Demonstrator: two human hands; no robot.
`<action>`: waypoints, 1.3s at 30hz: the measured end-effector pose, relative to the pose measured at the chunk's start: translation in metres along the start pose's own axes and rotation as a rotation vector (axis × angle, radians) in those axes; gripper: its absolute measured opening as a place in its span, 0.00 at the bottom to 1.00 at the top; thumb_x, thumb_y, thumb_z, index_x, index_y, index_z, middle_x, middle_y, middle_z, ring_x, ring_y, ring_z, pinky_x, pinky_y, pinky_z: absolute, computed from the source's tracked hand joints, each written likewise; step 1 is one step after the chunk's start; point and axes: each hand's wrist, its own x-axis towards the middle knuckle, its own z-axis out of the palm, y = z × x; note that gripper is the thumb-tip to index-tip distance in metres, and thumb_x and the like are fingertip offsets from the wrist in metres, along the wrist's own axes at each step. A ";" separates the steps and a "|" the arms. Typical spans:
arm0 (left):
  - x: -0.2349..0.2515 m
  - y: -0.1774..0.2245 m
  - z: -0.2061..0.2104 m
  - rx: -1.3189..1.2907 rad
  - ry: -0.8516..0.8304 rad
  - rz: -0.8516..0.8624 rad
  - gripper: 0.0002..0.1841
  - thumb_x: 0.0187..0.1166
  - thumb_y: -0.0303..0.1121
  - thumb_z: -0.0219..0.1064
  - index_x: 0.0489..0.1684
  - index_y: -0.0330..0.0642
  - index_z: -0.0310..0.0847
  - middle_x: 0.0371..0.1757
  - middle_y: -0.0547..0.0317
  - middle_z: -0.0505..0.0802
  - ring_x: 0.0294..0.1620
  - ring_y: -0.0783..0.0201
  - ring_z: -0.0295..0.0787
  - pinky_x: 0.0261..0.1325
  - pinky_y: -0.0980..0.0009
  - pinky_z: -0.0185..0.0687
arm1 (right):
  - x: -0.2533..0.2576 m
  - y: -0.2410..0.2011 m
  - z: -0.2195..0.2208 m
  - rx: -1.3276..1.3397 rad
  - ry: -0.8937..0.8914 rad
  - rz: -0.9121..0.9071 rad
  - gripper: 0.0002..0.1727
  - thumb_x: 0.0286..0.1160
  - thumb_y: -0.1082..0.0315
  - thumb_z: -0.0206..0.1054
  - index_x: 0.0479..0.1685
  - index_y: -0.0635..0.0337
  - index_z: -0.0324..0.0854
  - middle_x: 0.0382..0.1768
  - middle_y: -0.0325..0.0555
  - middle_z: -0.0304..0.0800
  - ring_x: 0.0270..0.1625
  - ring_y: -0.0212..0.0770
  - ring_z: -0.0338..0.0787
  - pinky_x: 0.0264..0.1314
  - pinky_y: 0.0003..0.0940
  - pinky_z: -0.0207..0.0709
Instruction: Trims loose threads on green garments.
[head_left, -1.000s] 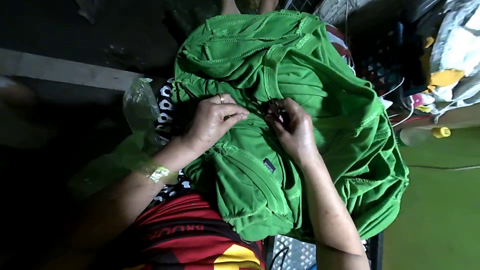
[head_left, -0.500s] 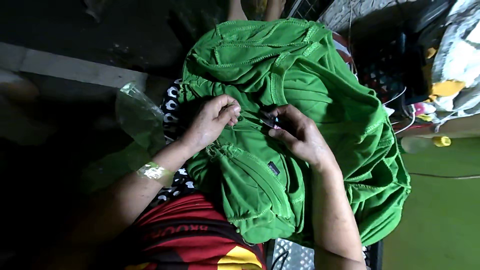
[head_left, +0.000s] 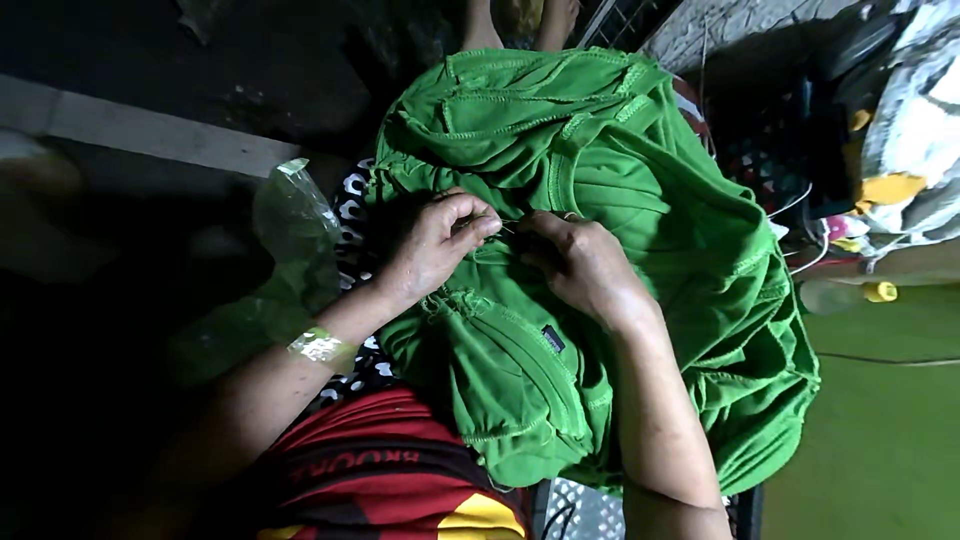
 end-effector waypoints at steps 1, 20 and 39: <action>0.000 0.000 0.000 0.003 0.000 -0.001 0.12 0.86 0.36 0.62 0.43 0.37 0.87 0.46 0.59 0.87 0.43 0.78 0.84 0.51 0.82 0.81 | 0.000 -0.001 0.000 -0.009 0.001 -0.005 0.14 0.74 0.72 0.69 0.57 0.57 0.89 0.45 0.57 0.92 0.47 0.61 0.93 0.47 0.64 0.82; -0.005 -0.013 0.012 0.384 -0.010 0.297 0.08 0.82 0.27 0.64 0.43 0.31 0.88 0.46 0.39 0.90 0.47 0.48 0.90 0.54 0.59 0.85 | -0.009 0.024 0.002 0.361 0.073 0.037 0.15 0.74 0.73 0.70 0.59 0.64 0.80 0.41 0.45 0.89 0.38 0.30 0.87 0.44 0.28 0.82; -0.003 -0.004 0.000 0.231 -0.106 0.021 0.12 0.90 0.30 0.55 0.51 0.30 0.82 0.52 0.41 0.87 0.50 0.56 0.87 0.59 0.60 0.83 | -0.019 -0.019 -0.008 -0.025 0.014 0.112 0.17 0.67 0.75 0.76 0.56 0.62 0.86 0.39 0.59 0.89 0.39 0.60 0.91 0.37 0.60 0.82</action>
